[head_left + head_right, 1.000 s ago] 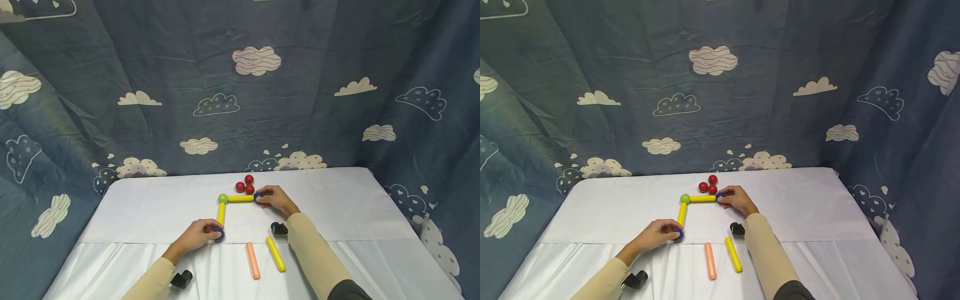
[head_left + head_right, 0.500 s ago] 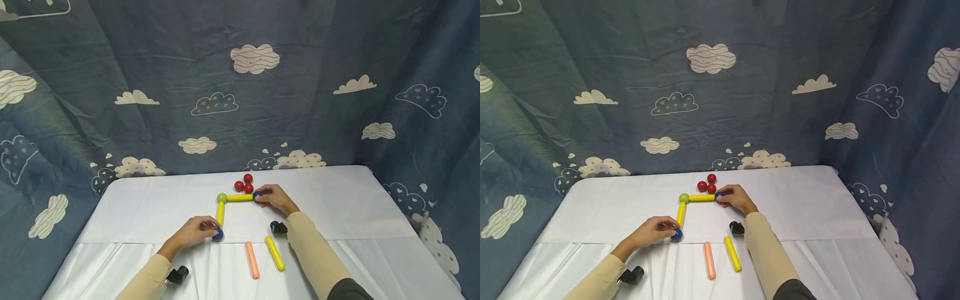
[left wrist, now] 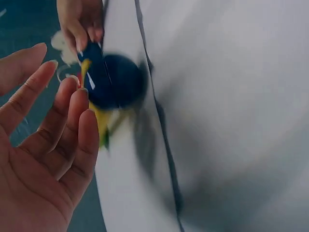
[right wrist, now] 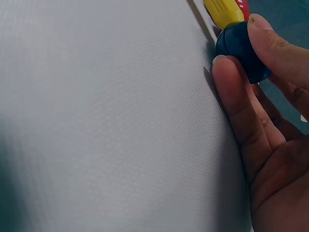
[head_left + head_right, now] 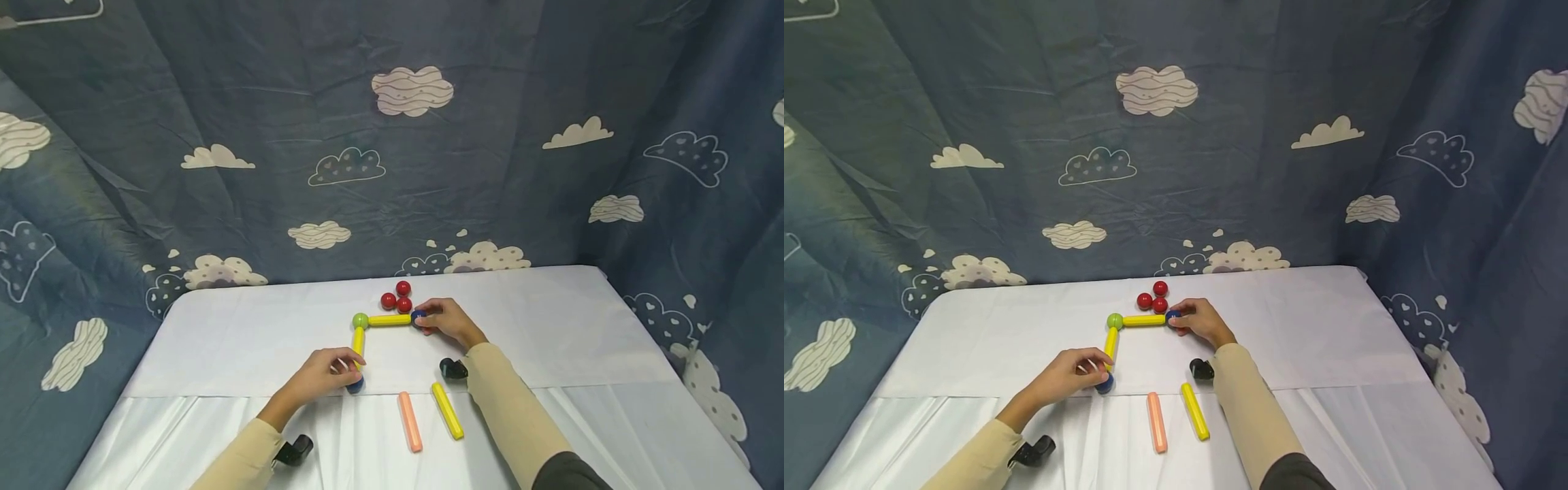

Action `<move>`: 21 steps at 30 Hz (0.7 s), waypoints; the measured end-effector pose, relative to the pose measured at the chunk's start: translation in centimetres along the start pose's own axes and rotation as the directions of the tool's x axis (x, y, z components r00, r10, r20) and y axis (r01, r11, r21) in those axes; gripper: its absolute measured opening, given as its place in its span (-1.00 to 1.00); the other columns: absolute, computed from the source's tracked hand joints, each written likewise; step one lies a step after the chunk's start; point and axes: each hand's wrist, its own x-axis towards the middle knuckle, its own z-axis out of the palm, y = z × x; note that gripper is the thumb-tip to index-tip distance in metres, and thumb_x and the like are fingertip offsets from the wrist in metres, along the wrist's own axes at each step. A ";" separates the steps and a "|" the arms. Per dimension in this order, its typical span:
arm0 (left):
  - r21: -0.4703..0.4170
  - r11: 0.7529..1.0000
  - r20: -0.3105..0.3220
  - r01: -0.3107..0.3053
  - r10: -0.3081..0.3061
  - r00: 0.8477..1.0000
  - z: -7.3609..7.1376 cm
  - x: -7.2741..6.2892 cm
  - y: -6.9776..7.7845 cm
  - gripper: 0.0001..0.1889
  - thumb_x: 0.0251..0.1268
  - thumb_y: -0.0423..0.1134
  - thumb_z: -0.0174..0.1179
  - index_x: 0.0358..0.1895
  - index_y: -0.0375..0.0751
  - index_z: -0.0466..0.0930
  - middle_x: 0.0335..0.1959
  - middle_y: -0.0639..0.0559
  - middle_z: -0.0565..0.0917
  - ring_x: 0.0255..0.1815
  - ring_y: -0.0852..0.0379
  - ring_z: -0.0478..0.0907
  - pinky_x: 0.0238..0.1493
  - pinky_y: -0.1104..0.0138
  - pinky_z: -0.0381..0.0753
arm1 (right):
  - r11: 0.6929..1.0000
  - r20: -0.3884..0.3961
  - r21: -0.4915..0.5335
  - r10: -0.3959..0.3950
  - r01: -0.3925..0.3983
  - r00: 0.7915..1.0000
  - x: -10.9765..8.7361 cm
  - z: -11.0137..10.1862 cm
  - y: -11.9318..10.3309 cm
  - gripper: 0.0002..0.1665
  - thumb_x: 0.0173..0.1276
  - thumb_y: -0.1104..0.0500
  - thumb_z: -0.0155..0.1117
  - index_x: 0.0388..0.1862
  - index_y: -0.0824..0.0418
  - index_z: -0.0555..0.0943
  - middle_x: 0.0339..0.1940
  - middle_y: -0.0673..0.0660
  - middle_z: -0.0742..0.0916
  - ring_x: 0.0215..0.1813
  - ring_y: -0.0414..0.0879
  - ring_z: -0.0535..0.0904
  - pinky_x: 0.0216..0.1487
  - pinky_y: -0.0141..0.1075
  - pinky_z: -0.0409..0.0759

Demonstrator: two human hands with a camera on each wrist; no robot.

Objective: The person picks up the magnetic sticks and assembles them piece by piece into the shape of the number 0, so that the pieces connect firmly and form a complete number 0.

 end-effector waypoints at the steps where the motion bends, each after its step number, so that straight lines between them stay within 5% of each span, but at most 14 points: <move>1: -0.002 1.000 0.009 -0.011 0.011 1.000 0.2 -0.1 0.3 -0.79 0.27 -0.25 0.28 -0.08 -0.23 0.64 -0.36 0.13 0.58 -0.34 0.17 0.51 -0.37 0.40 0.50 | 1.000 -0.002 0.001 0.002 -0.002 1.000 0.0 0.0 -0.1 -0.58 0.22 0.24 0.41 0.08 0.24 0.62 -0.03 0.21 0.65 -0.34 -0.07 0.61 -0.22 -0.34 0.64; 8: -0.033 0.999 0.101 -0.021 0.024 0.995 2.3 -0.3 2.8 -0.75 0.25 -0.25 0.30 -0.04 -0.22 0.62 -0.35 0.14 0.58 -0.41 0.19 0.47 -0.43 0.42 0.47 | 1.000 0.003 0.011 -0.008 0.008 1.000 -0.2 -0.1 -0.2 -0.58 0.23 0.26 0.40 0.09 0.27 0.61 -0.03 0.23 0.64 -0.34 -0.07 0.61 -0.23 -0.33 0.65; 17: -0.265 0.952 0.161 0.153 -0.112 0.981 6.7 -0.3 3.4 -0.69 0.20 -0.26 0.33 0.01 -0.12 0.57 -0.46 0.03 0.61 -0.65 0.17 0.52 -0.63 0.38 0.48 | 0.999 0.000 0.030 -0.034 0.034 0.999 -0.1 -0.1 0.0 -0.58 0.22 0.28 0.41 0.06 0.31 0.61 -0.07 0.25 0.64 -0.38 -0.08 0.61 -0.25 -0.31 0.65; 21: -0.275 0.942 0.136 0.192 -0.160 0.978 8.0 -0.1 3.2 -0.68 0.18 -0.20 0.35 0.00 -0.08 0.58 -0.56 -0.01 0.62 -0.79 0.22 0.47 -0.75 0.44 0.40 | 0.999 0.002 0.029 -0.040 0.040 0.999 -0.1 0.0 0.1 -0.58 0.22 0.28 0.41 0.07 0.32 0.60 -0.07 0.25 0.64 -0.38 -0.09 0.62 -0.25 -0.32 0.65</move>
